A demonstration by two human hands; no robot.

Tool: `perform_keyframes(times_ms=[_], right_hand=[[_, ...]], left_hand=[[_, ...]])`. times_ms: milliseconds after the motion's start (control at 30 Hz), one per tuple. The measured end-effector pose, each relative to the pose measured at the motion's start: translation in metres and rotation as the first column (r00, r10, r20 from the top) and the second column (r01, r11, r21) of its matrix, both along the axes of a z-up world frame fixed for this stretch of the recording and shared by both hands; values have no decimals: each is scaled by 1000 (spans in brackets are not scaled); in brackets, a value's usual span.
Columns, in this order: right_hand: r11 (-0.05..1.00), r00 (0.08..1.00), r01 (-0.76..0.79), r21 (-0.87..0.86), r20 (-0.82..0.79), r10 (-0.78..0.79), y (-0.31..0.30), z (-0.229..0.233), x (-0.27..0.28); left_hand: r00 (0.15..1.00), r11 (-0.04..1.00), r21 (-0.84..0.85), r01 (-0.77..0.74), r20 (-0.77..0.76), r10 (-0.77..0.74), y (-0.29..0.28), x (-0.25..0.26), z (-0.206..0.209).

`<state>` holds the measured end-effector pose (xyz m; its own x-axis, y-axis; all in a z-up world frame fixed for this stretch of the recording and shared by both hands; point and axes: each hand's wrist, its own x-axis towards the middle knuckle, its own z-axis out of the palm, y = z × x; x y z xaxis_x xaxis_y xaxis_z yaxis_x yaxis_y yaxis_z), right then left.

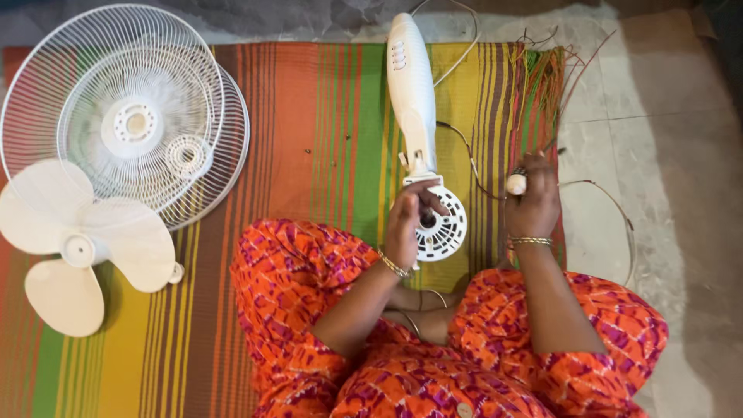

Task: The person sits on a mat and uses a screwdriver to tighten screws on the rear housing of a disassembled fan motor. They repeatedly insert and turn the screwdriver on multiple screw holes around the motor's circular backplate.

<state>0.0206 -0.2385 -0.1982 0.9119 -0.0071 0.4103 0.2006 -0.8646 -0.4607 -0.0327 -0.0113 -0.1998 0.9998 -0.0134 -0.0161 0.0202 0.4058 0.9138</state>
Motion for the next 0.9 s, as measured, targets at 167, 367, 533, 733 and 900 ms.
perform_keyframes(times_ms=[167, 367, 533, 733, 900], right_hand=[[969, 998, 17, -247, -56, -32, 0, -47, 18], [923, 965, -101, -372, -262, -1, 4, -78, 17], [969, 943, -158, -188, -320, 92, 6, -78, 17], [957, 792, -116, 267, -557, 251, 12, -74, 23], [497, 502, -25, 867, -419, 757, 28, -61, 13]], left_hand=[[954, 870, 481, 107, 198, -227, 35, -5, 33], [854, 636, 766, 96, 265, -447, 58, 17, 50], [857, 588, 809, -14, 313, -410, 58, 19, 46], [930, 626, 774, -94, 293, -223, 38, 8, 44], [931, 659, 728, -190, 346, -114, 27, 3, 44]])
